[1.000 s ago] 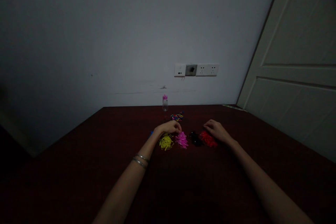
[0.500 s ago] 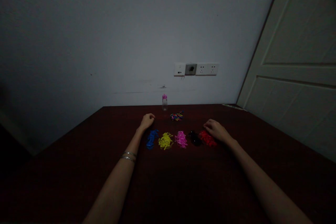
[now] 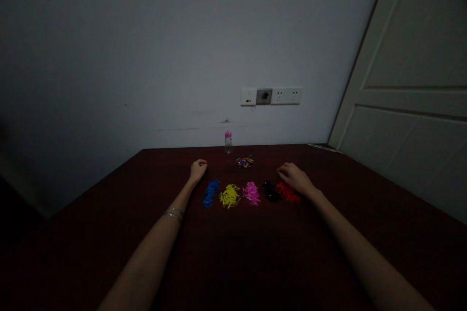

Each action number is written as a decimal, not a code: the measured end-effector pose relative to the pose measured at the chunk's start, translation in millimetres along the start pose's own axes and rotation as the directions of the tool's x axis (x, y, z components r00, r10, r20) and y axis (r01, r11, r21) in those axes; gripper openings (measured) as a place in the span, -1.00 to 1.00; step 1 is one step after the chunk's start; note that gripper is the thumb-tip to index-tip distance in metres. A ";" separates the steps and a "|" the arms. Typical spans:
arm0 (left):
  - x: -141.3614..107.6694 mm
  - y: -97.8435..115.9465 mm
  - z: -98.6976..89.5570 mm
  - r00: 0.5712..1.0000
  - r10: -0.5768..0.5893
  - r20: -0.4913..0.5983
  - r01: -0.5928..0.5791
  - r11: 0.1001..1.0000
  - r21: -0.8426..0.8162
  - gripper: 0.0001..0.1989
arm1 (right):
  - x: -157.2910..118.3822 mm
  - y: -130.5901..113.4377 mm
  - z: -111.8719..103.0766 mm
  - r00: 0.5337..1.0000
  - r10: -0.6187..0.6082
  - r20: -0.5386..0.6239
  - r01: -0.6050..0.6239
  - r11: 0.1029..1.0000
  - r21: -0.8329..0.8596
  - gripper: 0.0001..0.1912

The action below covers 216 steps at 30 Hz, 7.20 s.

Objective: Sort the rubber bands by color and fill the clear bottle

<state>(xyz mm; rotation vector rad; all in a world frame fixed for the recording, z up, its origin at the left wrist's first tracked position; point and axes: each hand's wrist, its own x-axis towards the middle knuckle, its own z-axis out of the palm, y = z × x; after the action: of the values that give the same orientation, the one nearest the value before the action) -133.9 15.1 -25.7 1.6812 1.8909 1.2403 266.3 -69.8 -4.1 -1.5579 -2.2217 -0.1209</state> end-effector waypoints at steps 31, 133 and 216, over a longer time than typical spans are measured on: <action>-4.5 1.9 -3.3 0.999 0.007 0.041 -0.012 0.992 0.126 -0.78 | 84.3 -98.9 36.2 0.982 0.102 0.158 -0.078 0.986 -0.148 -0.74; -20.1 30.2 -6.7 0.986 0.099 0.132 -0.134 0.947 0.291 -0.79 | 13.2 64.3 47.1 0.808 0.541 -0.234 -0.261 0.684 0.682 -0.64; -34.3 108.1 31.3 0.820 0.336 0.464 -0.219 0.932 -0.288 -0.75 | 8.9 54.2 41.8 0.880 0.433 -0.195 -0.274 0.799 0.535 -0.71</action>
<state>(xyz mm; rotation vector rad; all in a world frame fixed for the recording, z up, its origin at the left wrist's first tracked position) -33.3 -12.1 29.0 1.9650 1.1793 0.9276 301.2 -29.2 -47.7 -1.5054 -1.5180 0.2825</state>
